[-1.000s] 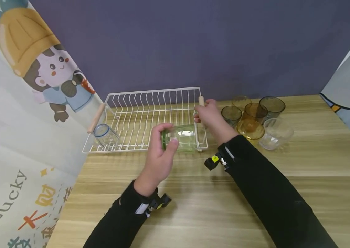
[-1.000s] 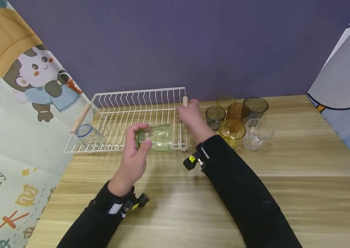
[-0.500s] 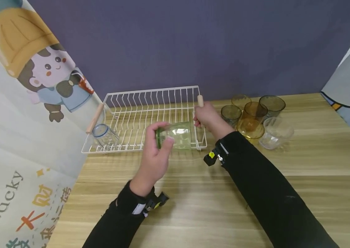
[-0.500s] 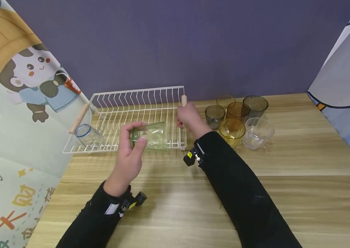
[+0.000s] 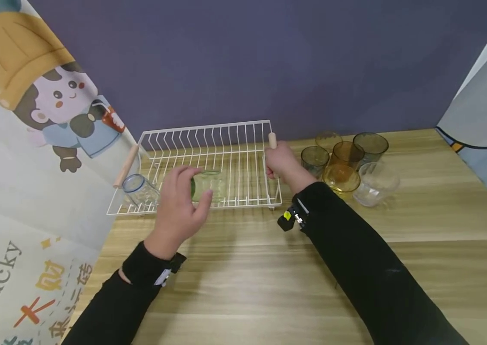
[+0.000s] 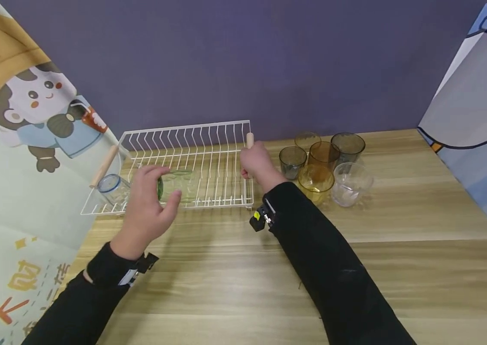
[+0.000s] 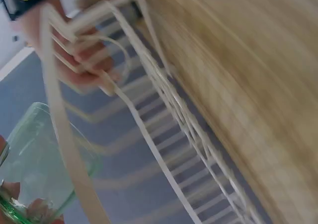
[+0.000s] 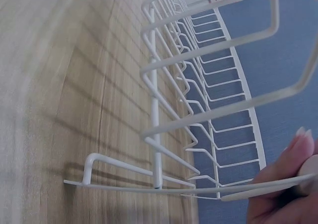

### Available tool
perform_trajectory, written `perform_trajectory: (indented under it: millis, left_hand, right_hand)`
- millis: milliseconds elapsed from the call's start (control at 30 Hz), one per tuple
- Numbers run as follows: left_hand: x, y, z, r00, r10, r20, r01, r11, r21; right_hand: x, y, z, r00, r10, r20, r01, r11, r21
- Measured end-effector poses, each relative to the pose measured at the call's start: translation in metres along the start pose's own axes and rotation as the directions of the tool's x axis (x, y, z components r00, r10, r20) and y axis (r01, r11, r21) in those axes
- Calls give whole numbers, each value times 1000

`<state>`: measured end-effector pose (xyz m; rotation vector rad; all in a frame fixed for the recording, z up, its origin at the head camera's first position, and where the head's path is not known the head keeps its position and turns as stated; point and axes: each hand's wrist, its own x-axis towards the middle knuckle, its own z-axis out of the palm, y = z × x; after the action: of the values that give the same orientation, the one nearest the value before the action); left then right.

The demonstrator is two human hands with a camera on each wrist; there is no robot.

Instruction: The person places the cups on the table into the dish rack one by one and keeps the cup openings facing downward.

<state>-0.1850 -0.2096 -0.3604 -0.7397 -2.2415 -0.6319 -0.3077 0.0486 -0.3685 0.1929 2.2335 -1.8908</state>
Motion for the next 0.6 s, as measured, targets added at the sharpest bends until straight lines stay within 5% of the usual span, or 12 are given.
perform_trajectory:
  millis: [267, 400, 500, 600]
  left_hand:
    - [7, -48, -21, 987, -23, 160, -13, 975, 222]
    - [16, -65, -26, 968, -30, 249, -44, 958, 285]
    - [23, -77, -26, 934, -26, 357, -92, 946, 311]
    - [29, -87, -26, 882, -50, 468, -120, 937, 327]
  right_hand:
    - [1, 1, 8, 1000, 11, -10, -11, 1000, -26]
    - [4, -1, 7, 1000, 25, -17, -26, 999, -23]
    - [5, -1, 5, 999, 38, -22, -39, 999, -34]
    - [5, -1, 5, 999, 39, -25, -40, 998, -39]
